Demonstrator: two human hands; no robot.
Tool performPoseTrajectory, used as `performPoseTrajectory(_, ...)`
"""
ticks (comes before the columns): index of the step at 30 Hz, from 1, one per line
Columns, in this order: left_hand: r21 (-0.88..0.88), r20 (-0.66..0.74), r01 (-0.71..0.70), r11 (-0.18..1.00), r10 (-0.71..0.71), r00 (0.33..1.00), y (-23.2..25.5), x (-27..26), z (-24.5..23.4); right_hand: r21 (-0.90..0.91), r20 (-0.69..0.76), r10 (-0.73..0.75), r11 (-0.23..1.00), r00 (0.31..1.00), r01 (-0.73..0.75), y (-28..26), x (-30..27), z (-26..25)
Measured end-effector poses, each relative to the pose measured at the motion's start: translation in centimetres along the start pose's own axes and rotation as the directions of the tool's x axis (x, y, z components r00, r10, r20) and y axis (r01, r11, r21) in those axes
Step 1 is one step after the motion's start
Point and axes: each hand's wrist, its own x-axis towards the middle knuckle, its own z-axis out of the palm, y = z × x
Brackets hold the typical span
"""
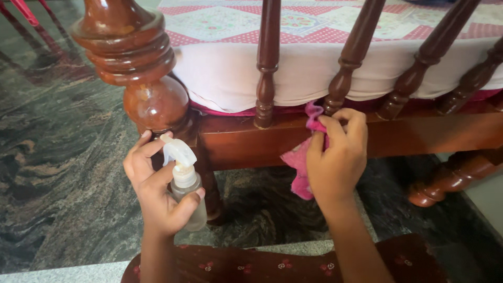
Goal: The person cleans the wooden bed frame using a spray bottle and a pink cloth. They spray the cleaning solution onto the frame and wipe the surface, including the vertical spindles and horizontal rails.
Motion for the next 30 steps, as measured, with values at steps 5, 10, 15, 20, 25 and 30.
performPoseTrajectory(5,-0.010,-0.001,0.001,1.000,-0.001,1.000,-0.4,0.0,0.1,-0.043,0.208,-0.013,0.999,0.978,0.023,-2.4,-0.3,0.5)
performPoseTrajectory(10,-0.037,-0.012,0.016,0.999,-0.017,1.000,-0.2,-0.1,0.1,0.080,0.318,-0.062,0.996,0.946,0.039,-4.3,-0.2,2.5)
performPoseTrajectory(15,-0.031,0.011,0.006,1.000,-0.006,1.000,-0.2,0.0,-0.3,0.013,0.348,-0.169,0.984,0.922,0.176,-2.5,-0.1,1.1)
performPoseTrajectory(20,-0.031,0.042,0.015,0.999,-0.013,0.999,0.1,0.3,-1.0,-0.187,0.368,-0.093,0.967,0.925,0.172,-0.5,0.7,-0.5)
performPoseTrajectory(25,-0.069,0.026,0.029,0.997,-0.027,0.999,0.1,0.0,-0.8,-0.278,0.297,-0.111,0.940,0.948,0.197,-0.9,0.0,0.9)
performPoseTrajectory(30,-0.076,0.007,0.023,0.997,-0.022,1.000,0.4,0.0,-0.8,-0.285,0.322,-0.043,0.948,0.946,0.140,-3.1,-0.7,2.7)
